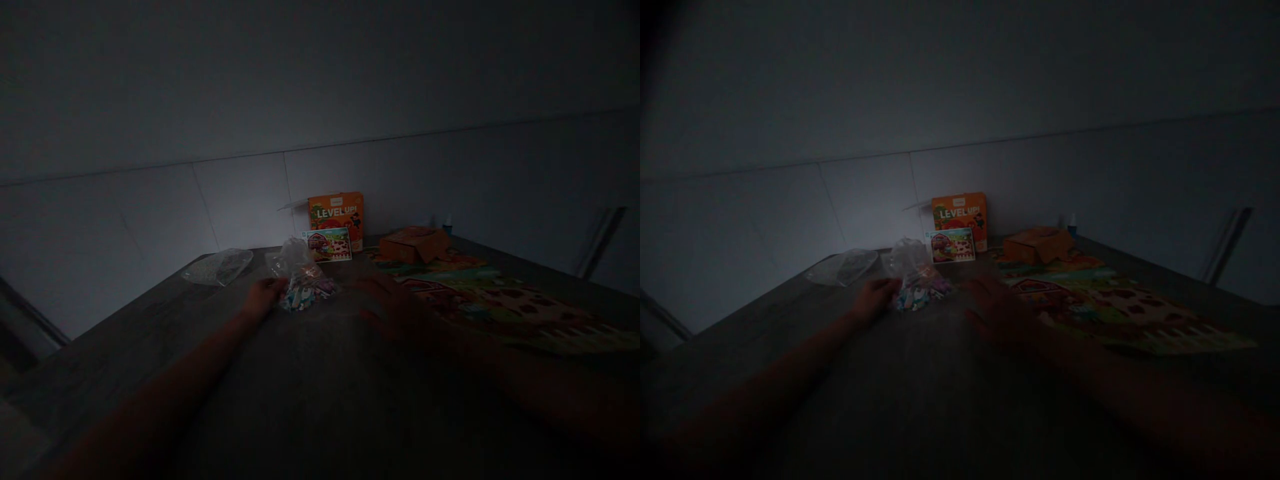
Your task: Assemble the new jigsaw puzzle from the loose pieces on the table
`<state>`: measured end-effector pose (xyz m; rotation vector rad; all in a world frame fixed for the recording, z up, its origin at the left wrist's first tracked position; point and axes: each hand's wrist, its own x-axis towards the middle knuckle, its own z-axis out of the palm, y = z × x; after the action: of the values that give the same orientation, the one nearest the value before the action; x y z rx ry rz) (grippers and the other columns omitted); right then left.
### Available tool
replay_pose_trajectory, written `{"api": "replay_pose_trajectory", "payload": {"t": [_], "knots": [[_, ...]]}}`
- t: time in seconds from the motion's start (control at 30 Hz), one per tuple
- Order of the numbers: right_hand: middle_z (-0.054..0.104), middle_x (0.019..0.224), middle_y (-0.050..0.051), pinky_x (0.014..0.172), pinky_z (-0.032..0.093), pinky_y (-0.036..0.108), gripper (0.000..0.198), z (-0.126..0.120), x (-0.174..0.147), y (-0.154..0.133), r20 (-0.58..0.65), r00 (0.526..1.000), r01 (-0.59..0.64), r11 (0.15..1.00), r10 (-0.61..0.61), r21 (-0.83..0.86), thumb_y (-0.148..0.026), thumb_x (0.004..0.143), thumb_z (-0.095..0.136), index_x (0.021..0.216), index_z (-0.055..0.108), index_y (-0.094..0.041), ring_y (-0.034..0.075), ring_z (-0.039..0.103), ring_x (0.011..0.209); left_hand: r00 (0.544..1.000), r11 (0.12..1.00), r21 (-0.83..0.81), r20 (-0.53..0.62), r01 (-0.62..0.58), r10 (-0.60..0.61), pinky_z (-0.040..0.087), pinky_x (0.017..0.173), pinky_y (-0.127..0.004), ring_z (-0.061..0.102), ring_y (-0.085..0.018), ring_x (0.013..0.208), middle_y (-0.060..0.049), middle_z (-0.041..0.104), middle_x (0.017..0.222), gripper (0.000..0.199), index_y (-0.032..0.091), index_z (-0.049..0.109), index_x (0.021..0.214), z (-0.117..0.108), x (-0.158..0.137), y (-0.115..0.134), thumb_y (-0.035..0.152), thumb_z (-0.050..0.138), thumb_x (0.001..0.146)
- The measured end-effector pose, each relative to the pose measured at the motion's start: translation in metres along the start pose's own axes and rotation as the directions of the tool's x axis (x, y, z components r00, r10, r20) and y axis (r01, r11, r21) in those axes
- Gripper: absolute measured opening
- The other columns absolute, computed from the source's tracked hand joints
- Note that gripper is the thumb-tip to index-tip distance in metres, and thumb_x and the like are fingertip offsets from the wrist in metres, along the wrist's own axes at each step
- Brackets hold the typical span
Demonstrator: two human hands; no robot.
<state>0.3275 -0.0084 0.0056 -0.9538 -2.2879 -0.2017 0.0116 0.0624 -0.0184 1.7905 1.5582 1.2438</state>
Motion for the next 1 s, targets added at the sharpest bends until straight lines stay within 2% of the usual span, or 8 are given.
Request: {"api": "replay_pose_trajectory", "payload": {"t": [0.17, 0.33, 0.37, 0.43, 0.5, 0.63, 0.77, 1.0], "knots": [[0.061, 0.119, 0.018, 0.091, 0.056, 0.049, 0.038, -0.007, -0.004, -0.010, -0.103, 0.979, 0.176, 0.984, -0.177, -0.020, -0.020, 0.090, 0.052, 0.127, 0.055, -0.012, 0.029, 0.060, 0.110, 0.997, 0.993, 0.098, -0.041, -0.065, 0.069, 0.037, 0.046, -0.023, 0.048, -0.014, 0.048, 0.001, 0.051, 0.052, 0.046, 0.015, 0.062, 0.069, -0.010, -0.010, 0.006, 0.059, 0.057, 0.081], [0.055, 0.127, 0.018, 0.097, 0.052, 0.048, 0.045, -0.015, -0.008, -0.022, -0.220, 0.927, 0.299, 0.953, -0.302, -0.051, -0.010, 0.089, 0.051, 0.133, 0.046, -0.015, 0.029, 0.054, 0.119, 0.923, 0.924, 0.206, -0.149, -0.322, 0.355, 0.048, 0.083, -0.034, 0.055, -0.022, 0.090, -0.007, 0.058, 0.090, 0.027, 0.017, 0.062, 0.079, -0.010, -0.033, 0.035, 0.043, 0.057, 0.087], [0.052, 0.130, 0.018, 0.098, 0.050, 0.049, 0.047, -0.017, -0.009, -0.025, -0.244, 0.914, 0.317, 0.946, -0.323, -0.068, -0.008, 0.088, 0.050, 0.134, 0.044, -0.015, 0.029, 0.051, 0.123, 0.888, 0.881, 0.243, -0.123, -0.407, 0.444, 0.047, 0.087, -0.036, 0.054, -0.023, 0.095, -0.009, 0.058, 0.096, 0.025, 0.017, 0.062, 0.081, -0.010, -0.040, 0.041, 0.040, 0.057, 0.088], [0.049, 0.134, 0.018, 0.101, 0.048, 0.050, 0.051, -0.022, -0.012, -0.030, -0.287, 0.891, 0.337, 0.936, -0.351, -0.097, -0.008, 0.087, 0.051, 0.136, 0.040, -0.018, 0.031, 0.046, 0.129, 0.711, 0.643, 0.354, 0.103, -0.679, 0.695, 0.047, 0.091, -0.040, 0.054, -0.025, 0.101, -0.012, 0.058, 0.106, 0.024, 0.017, 0.062, 0.085, -0.009, -0.052, 0.051, 0.035, 0.051, 0.095], [0.050, 0.133, 0.017, 0.100, 0.048, 0.050, 0.052, -0.025, -0.013, -0.035, -0.312, 0.883, 0.334, 0.936, -0.351, -0.111, -0.010, 0.087, 0.053, 0.136, 0.039, -0.020, 0.031, 0.048, 0.128, 0.552, 0.450, 0.339, 0.327, -0.826, 0.767, 0.048, 0.092, -0.041, 0.055, -0.025, 0.105, -0.011, 0.058, 0.112, 0.025, 0.018, 0.062, 0.088, -0.008, -0.063, 0.059, 0.036, 0.049, 0.098], [0.067, 0.109, 0.009, 0.085, 0.053, 0.039, 0.039, -0.027, -0.013, -0.039, -0.270, 0.898, 0.345, 0.937, -0.348, -0.061, -0.013, 0.091, 0.050, 0.129, 0.046, -0.023, 0.024, 0.064, 0.102, 0.452, 0.374, 0.254, 0.465, -0.892, 0.761, 0.049, 0.095, -0.040, 0.055, -0.025, 0.112, -0.012, 0.058, 0.118, 0.030, 0.018, 0.059, 0.093, -0.003, -0.071, 0.066, 0.045, 0.049, 0.099], [0.067, 0.085, 0.005, 0.070, 0.051, 0.031, 0.019, -0.028, -0.010, -0.036, -0.312, 0.883, 0.339, 0.936, -0.350, -0.093, -0.008, 0.091, 0.046, 0.101, 0.057, -0.019, 0.018, 0.063, 0.078, 0.507, 0.474, 0.195, 0.452, -0.859, 0.734, 0.049, 0.095, -0.041, 0.056, -0.028, 0.112, -0.016, 0.055, 0.122, 0.048, 0.017, 0.053, 0.109, -0.003, -0.063, 0.059, 0.062, 0.050, 0.093], [0.062, 0.071, 0.003, 0.053, 0.042, 0.027, 0.020, -0.026, -0.014, -0.030, -0.050, 0.880, 0.473, 0.881, -0.472, 0.008, -0.010, 0.090, 0.043, 0.088, 0.062, -0.017, 0.014, 0.055, 0.060, 0.800, 0.797, 0.239, 0.416, -0.555, 0.432, 0.049, 0.086, -0.036, 0.062, -0.023, 0.094, -0.009, 0.065, 0.098, 0.043, 0.017, 0.059, 0.106, -0.001, -0.054, 0.045, 0.048, 0.029, 0.102]]}}
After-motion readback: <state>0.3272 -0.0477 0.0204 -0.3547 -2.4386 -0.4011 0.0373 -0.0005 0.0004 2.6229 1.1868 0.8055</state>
